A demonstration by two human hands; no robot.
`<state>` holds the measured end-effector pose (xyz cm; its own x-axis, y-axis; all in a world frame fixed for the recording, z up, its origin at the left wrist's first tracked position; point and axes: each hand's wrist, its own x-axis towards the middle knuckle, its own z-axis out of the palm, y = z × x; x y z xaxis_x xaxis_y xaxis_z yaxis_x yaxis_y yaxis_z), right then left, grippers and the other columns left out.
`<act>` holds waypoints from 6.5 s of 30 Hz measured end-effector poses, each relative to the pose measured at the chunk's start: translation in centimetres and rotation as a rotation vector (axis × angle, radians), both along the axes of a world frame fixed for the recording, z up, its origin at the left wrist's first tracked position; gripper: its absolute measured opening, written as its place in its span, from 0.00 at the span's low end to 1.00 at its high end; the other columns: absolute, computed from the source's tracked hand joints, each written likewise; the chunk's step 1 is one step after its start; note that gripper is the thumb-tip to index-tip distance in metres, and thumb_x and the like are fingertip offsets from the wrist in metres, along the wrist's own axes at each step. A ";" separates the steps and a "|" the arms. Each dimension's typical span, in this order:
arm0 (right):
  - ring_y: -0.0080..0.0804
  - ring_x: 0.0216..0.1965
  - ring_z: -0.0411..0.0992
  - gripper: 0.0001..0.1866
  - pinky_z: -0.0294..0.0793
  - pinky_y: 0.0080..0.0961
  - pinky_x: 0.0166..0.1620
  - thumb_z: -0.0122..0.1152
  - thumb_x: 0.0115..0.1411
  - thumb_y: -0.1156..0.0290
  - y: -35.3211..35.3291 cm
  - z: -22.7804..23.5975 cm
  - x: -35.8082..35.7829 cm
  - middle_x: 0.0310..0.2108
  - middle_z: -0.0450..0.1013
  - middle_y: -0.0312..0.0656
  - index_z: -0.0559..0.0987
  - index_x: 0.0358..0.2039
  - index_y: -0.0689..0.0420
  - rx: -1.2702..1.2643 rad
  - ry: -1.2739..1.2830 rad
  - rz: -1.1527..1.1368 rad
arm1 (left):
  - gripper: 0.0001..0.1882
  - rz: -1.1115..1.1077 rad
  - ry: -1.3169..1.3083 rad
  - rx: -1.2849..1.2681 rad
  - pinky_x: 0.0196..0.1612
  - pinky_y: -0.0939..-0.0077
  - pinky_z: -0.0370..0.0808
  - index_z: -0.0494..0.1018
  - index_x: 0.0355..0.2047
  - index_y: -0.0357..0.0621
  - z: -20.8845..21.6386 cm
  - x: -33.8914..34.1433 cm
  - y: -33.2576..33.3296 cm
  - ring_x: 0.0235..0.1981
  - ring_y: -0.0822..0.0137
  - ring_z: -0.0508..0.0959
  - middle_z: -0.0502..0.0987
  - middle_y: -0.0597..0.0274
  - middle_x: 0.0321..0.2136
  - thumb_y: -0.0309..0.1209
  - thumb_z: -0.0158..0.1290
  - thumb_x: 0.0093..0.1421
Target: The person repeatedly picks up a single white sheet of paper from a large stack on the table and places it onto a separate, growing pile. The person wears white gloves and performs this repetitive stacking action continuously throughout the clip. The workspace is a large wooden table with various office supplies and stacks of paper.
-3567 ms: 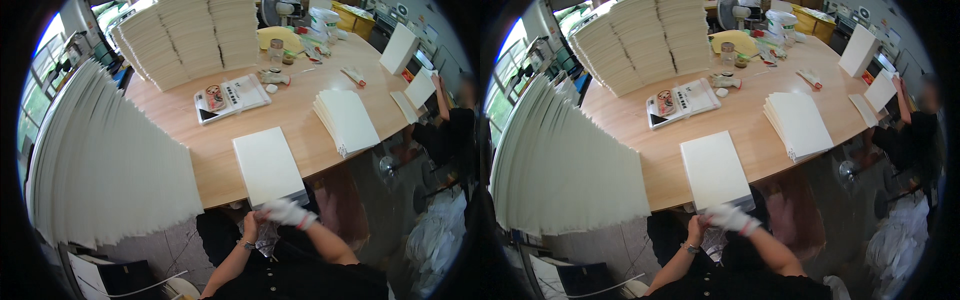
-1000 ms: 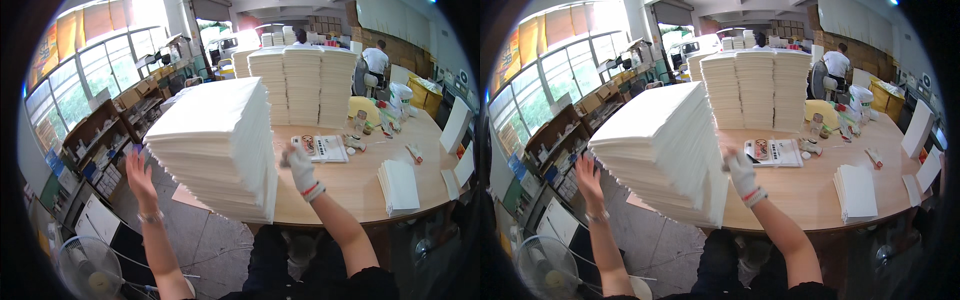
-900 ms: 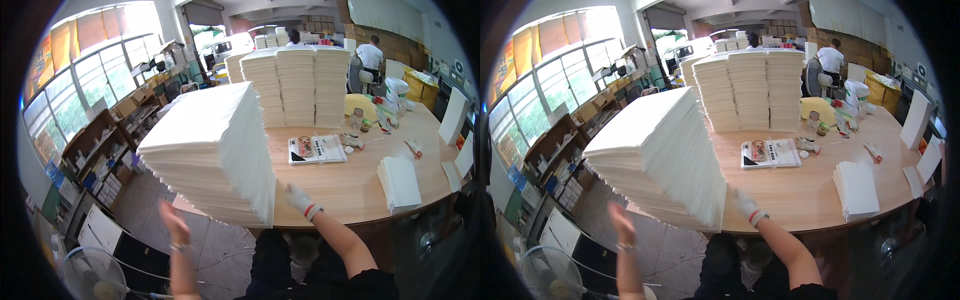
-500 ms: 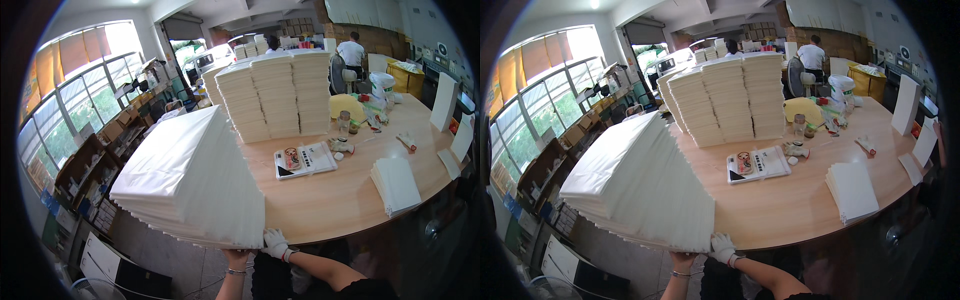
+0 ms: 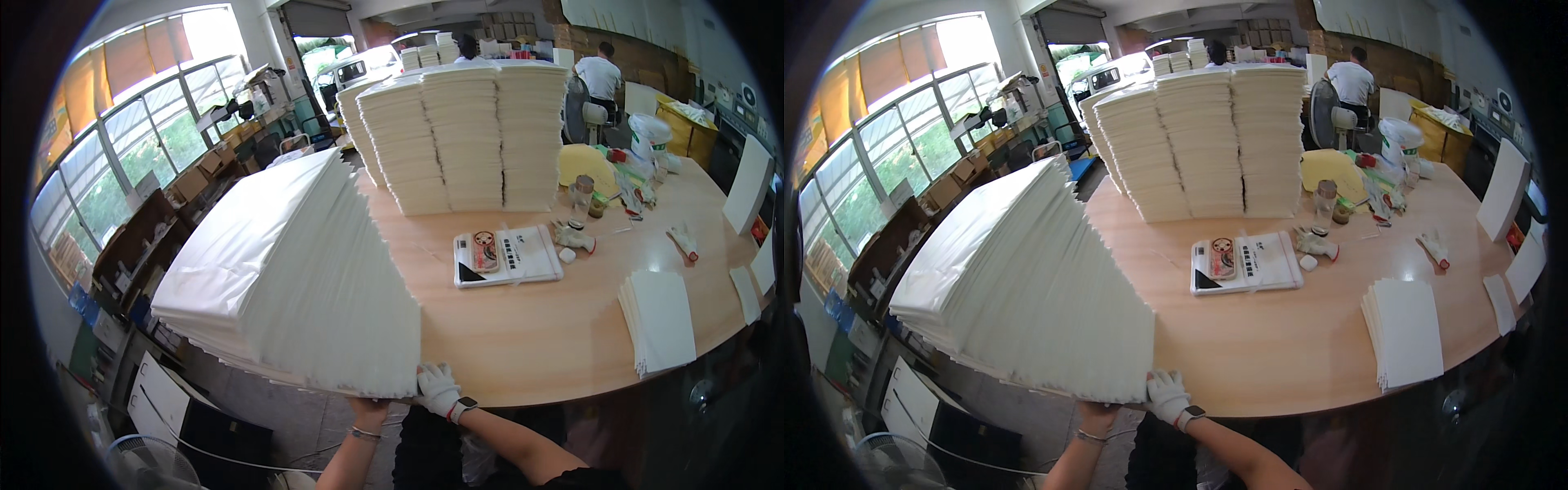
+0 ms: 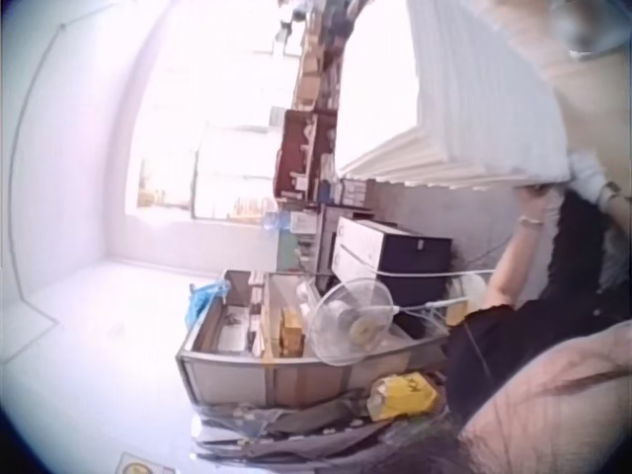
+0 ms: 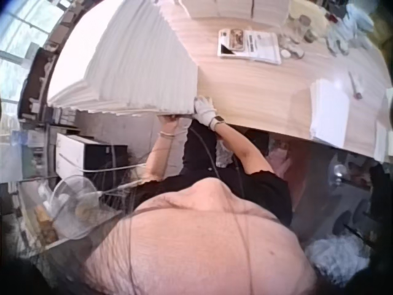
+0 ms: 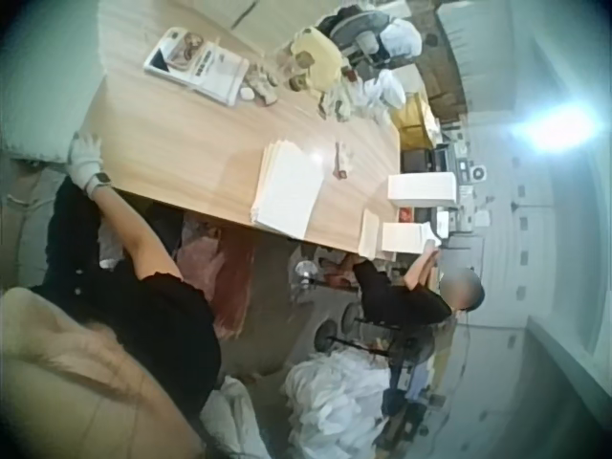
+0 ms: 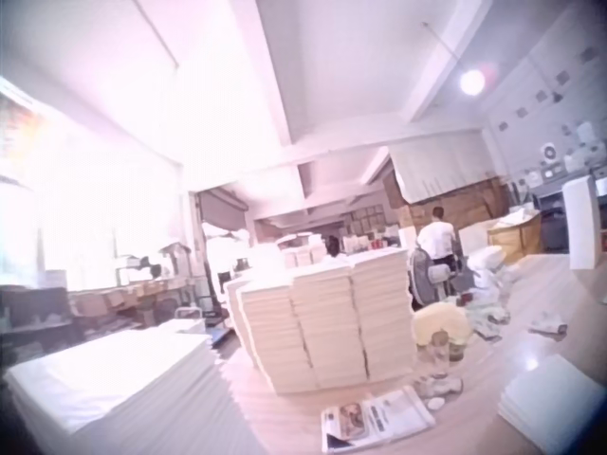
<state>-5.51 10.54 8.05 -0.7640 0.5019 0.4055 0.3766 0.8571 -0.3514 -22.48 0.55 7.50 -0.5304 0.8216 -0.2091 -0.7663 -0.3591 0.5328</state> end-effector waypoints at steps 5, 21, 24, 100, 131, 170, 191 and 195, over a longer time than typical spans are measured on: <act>0.41 0.53 0.56 0.32 0.48 0.52 0.53 0.56 0.45 0.56 2.8 -0.5 -1.0 0.48 0.63 0.49 0.64 0.46 0.65 0.031 -0.054 0.016 | 0.31 0.091 -0.042 -0.016 0.48 0.57 0.66 0.61 0.49 0.49 3.6 1.8 3.3 0.51 0.56 0.62 0.64 0.58 0.47 0.57 0.36 0.53; 0.47 0.53 0.55 0.37 0.56 0.35 0.54 0.60 0.42 0.57 14.5 1.6 -8.5 0.49 0.60 0.54 0.61 0.49 0.64 -0.171 0.024 0.129 | 0.41 0.238 -0.231 -0.088 0.55 0.48 0.48 0.54 0.56 0.54 3.0 -7.9 17.1 0.56 0.57 0.52 0.51 0.64 0.58 0.67 0.22 0.52; 0.44 0.54 0.56 0.38 0.58 0.33 0.54 0.59 0.43 0.54 14.4 1.3 -9.2 0.50 0.59 0.52 0.61 0.51 0.63 -0.215 0.007 0.064 | 0.39 0.334 -0.117 -0.177 0.52 0.48 0.55 0.56 0.54 0.54 2.9 -10.1 19.9 0.54 0.55 0.57 0.56 0.63 0.55 0.65 0.29 0.50; 0.46 0.39 0.65 0.16 0.66 0.33 0.43 0.52 0.45 0.68 15.8 1.1 -9.1 0.35 0.66 0.52 0.70 0.33 0.66 -0.613 0.371 0.204 | 0.39 -0.221 1.379 -0.351 0.60 0.62 0.42 0.39 0.59 0.37 -8.3 -29.4 55.5 0.61 0.57 0.42 0.41 0.47 0.60 0.51 0.38 0.58; 0.46 0.29 0.68 0.08 0.66 0.40 0.32 0.51 0.50 0.64 27.8 0.3 24.2 0.23 0.70 0.47 0.71 0.23 0.55 -0.217 0.470 -0.883 | 0.17 -0.148 2.259 0.197 0.49 0.64 0.64 0.68 0.41 0.39 3.2 23.9 40.3 0.46 0.50 0.67 0.68 0.50 0.44 0.31 0.52 0.51; 0.36 0.35 0.66 0.06 0.66 0.34 0.40 0.56 0.44 0.65 32.9 -0.5 22.4 0.33 0.68 0.36 0.77 0.22 0.52 0.165 0.323 -0.586 | 0.19 -0.385 2.099 -0.403 0.35 0.64 0.66 0.65 0.35 0.29 2.4 21.4 45.0 0.32 0.48 0.71 0.71 0.39 0.30 0.37 0.40 0.58; 0.50 0.39 0.68 0.27 0.67 0.35 0.43 0.53 0.43 0.61 36.7 3.6 21.1 0.36 0.69 0.56 0.66 0.45 0.57 -0.863 0.150 -0.745 | 0.25 -0.001 2.354 -0.202 0.51 0.55 0.59 0.59 0.48 0.41 2.7 17.9 41.0 0.51 0.48 0.61 0.60 0.47 0.50 0.33 0.51 0.50; 0.49 0.36 0.69 0.18 0.67 0.37 0.40 0.51 0.45 0.65 36.0 5.0 19.8 0.32 0.70 0.53 0.68 0.38 0.56 -0.629 0.250 -0.614 | 0.40 -0.172 2.133 -1.040 0.50 0.44 0.57 0.51 0.54 0.43 3.1 15.1 42.1 0.54 0.43 0.55 0.51 0.48 0.56 0.39 0.56 0.42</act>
<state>14.26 46.55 13.09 -0.2163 0.9756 0.0368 0.5534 0.1535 -0.8186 -7.40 42.61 10.65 -0.4454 0.8886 0.1092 0.8855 0.4192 0.2006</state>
